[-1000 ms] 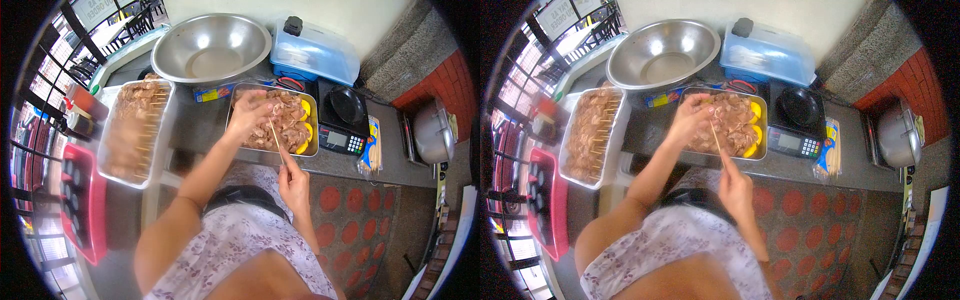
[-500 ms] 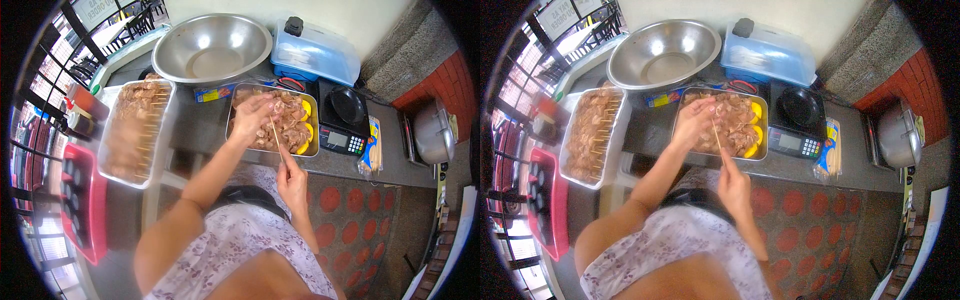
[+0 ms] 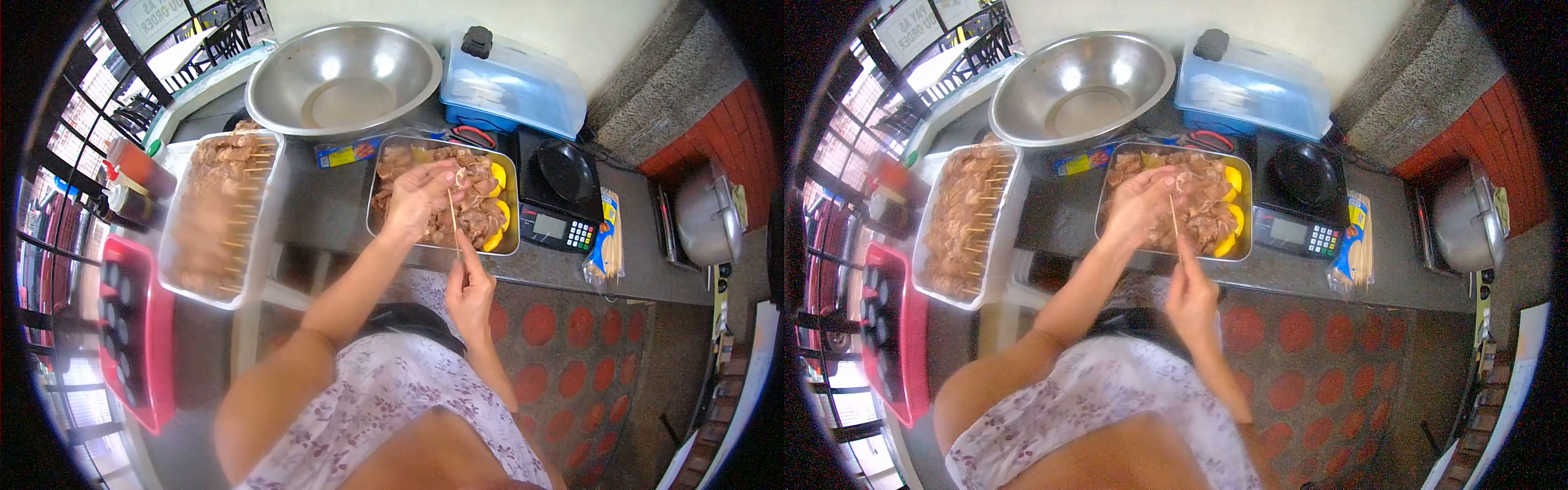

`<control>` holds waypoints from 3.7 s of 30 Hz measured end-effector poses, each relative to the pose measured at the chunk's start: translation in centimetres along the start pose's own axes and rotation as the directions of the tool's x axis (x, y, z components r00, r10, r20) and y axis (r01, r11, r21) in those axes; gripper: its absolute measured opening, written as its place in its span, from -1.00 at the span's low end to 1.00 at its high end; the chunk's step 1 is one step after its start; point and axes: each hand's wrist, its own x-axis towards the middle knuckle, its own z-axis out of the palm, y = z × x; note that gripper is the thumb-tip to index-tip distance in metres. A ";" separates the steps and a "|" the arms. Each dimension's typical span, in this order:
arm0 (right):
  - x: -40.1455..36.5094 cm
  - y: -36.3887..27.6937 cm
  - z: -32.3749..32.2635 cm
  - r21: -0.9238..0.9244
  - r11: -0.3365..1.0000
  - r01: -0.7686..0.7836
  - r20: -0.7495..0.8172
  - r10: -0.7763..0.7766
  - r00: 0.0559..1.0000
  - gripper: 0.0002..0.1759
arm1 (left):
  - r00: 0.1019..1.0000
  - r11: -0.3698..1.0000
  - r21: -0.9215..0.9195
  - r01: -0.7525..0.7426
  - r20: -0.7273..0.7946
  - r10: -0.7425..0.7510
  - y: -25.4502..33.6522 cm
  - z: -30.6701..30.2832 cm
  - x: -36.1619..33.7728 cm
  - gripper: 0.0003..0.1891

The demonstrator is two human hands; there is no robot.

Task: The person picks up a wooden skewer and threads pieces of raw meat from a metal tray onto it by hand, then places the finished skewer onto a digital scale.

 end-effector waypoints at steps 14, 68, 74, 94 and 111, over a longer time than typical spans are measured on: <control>1.3 -0.6 -0.7 0.030 1.000 -0.002 -0.043 0.004 0.999 -0.52 | 0.989 0.993 -0.065 0.097 0.117 -0.089 0.4 1.2 -1.0 -0.61; 3.3 0.1 -1.3 0.238 0.951 -0.198 0.064 0.188 0.980 -0.76 | 0.973 0.983 0.123 0.136 0.168 -0.155 0.2 1.0 -2.4 -0.57; 2.0 -0.8 -1.6 0.207 0.924 -0.321 0.110 0.304 0.946 -0.74 | 0.984 0.993 0.051 0.109 0.133 -0.115 1.2 0.7 -1.3 -0.55; 4.8 0.1 -5.6 -0.130 0.986 0.106 0.108 -0.092 0.990 -0.60 | 0.850 0.812 0.575 0.096 0.377 -0.367 5.5 0.5 0.9 -0.87; 0.4 -0.1 -6.7 -0.181 0.965 -0.188 0.102 0.209 0.973 -0.81 | 0.960 0.955 0.230 0.186 0.164 -0.226 4.1 0.0 2.5 -0.65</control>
